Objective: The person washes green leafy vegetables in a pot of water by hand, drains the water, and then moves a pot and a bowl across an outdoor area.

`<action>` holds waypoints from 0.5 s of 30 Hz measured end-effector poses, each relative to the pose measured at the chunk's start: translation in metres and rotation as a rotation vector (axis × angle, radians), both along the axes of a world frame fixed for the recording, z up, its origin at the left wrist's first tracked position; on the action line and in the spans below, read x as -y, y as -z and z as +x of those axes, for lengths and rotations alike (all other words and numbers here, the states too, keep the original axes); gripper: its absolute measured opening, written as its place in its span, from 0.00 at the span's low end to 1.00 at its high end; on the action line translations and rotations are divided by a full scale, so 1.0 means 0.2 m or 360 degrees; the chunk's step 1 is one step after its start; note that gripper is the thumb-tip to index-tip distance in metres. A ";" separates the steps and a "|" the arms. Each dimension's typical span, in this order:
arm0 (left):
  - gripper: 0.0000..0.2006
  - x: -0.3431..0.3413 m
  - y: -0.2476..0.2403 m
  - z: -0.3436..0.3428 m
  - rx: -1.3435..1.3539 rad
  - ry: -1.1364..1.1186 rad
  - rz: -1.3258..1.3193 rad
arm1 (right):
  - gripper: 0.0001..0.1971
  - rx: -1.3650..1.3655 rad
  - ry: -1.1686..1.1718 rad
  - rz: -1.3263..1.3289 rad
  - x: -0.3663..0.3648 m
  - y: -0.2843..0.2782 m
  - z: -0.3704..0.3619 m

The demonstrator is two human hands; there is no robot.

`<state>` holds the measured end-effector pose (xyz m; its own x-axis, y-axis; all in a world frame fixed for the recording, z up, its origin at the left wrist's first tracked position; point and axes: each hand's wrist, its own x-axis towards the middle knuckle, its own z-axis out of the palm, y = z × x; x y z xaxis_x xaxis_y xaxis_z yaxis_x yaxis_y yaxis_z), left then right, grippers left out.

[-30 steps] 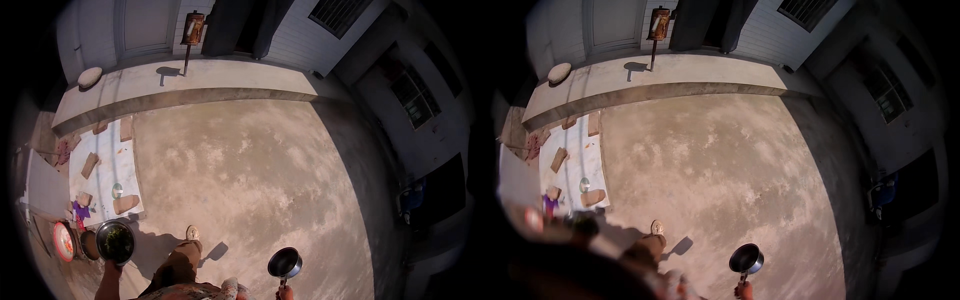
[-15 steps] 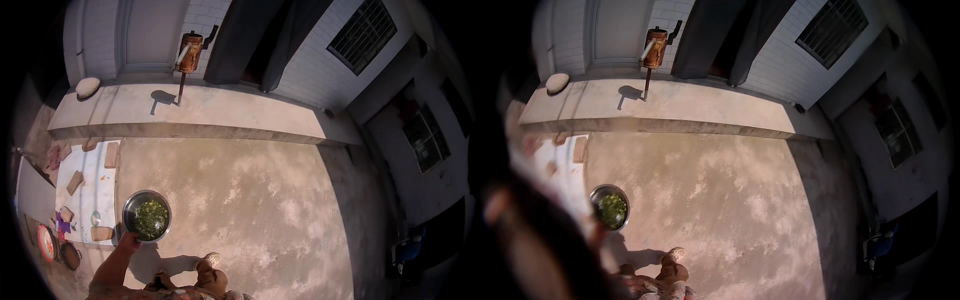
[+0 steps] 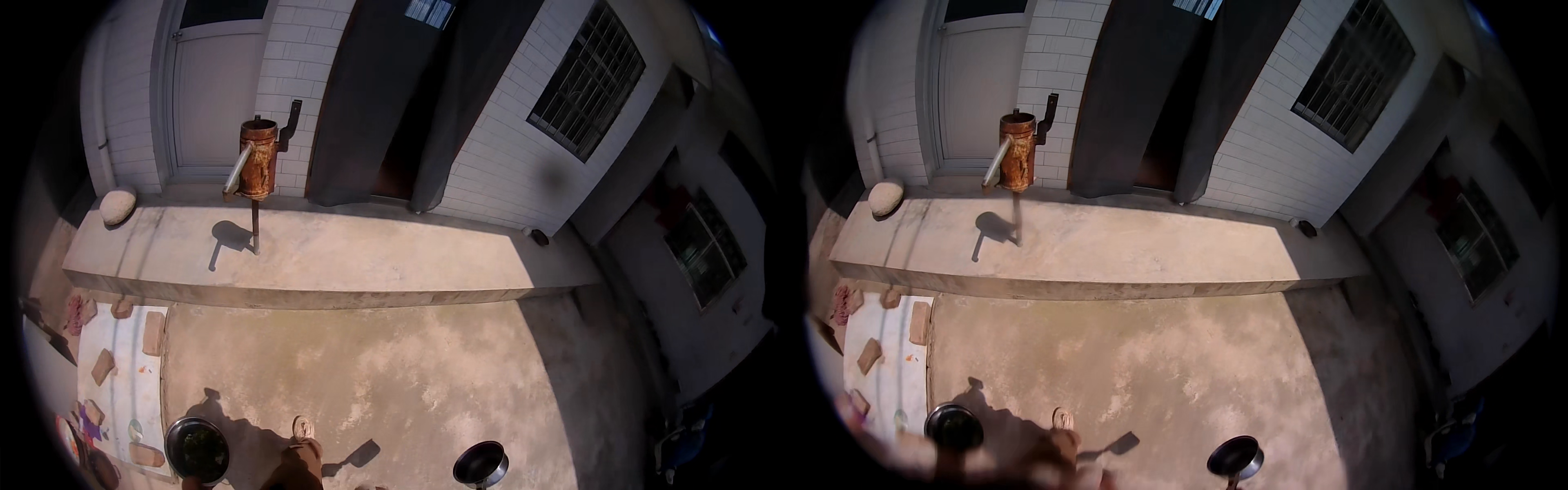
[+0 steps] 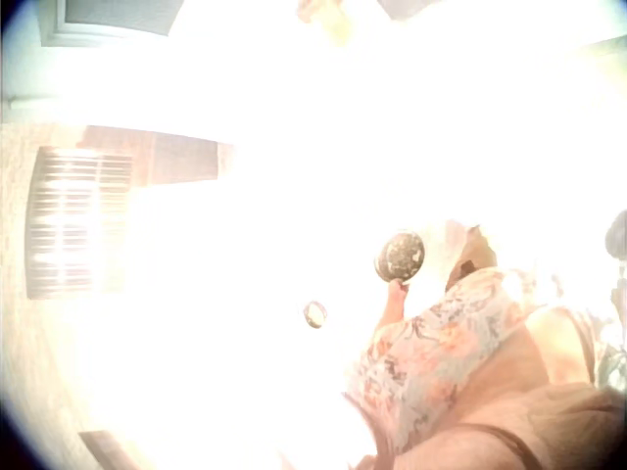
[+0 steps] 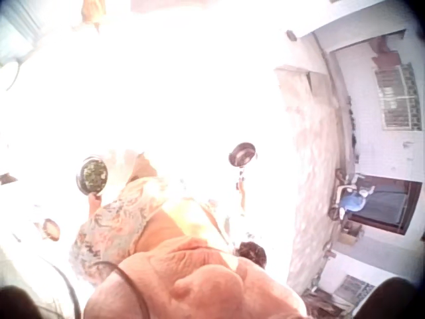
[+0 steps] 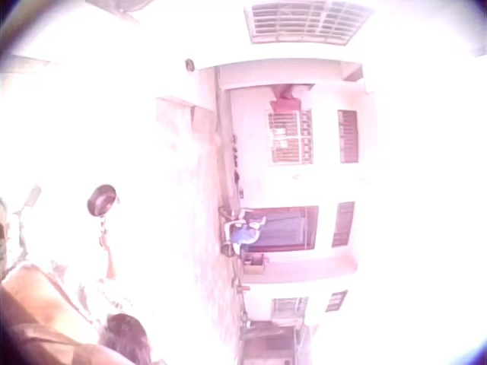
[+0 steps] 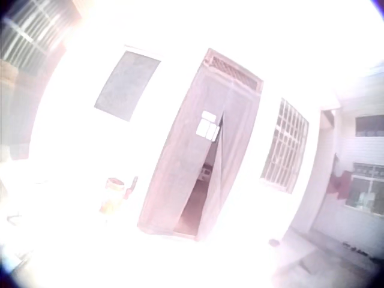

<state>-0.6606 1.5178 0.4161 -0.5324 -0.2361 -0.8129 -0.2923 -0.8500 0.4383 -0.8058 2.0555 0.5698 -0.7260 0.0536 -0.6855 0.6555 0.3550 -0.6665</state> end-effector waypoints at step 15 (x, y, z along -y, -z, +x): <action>0.20 -0.86 -0.23 -2.38 -0.0638 0.0368 -0.0272 | 0.11 0.0057 0.0114 0.0177 -0.92 -0.04 -1.86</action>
